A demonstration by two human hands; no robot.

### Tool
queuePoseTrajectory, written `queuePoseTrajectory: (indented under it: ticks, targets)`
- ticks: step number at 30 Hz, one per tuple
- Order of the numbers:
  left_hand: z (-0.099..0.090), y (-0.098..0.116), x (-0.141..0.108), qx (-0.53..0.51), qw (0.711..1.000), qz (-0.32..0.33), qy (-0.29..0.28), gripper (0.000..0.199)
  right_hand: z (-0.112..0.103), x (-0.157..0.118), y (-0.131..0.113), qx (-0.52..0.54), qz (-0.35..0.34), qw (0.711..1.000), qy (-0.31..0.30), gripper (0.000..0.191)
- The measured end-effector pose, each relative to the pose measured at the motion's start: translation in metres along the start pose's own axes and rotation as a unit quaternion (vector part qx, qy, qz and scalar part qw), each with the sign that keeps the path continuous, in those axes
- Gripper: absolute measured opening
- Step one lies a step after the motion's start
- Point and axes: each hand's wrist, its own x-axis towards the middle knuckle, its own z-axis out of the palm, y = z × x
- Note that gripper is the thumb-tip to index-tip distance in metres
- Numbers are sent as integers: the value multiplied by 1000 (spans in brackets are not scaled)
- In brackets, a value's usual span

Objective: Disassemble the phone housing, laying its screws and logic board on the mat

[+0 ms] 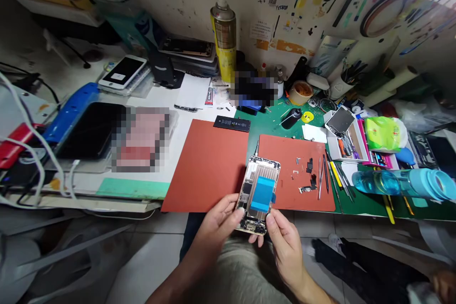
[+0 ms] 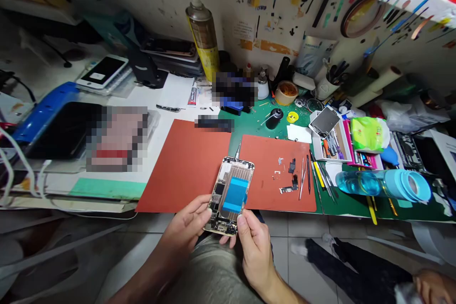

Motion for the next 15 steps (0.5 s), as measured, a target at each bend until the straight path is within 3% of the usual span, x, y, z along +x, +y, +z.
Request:
queuePoseTrajectory:
  ticks: [3,8,11,15]
  targets:
    - [6,-8,2,56,998,32,21,40,4,2,1,-29,1,1000,-3,44]
    - [8,-5,4,111,984,44,133,41,0,4,-3,-120,-30,992,-18,41]
    - [4,4,1,149,980,24,128,45,-14,12,-7,-91,-39,995,19,39]
    - [2,20,-2,221,971,10,92,47,-33,34,-17,39,-39,998,39,44]
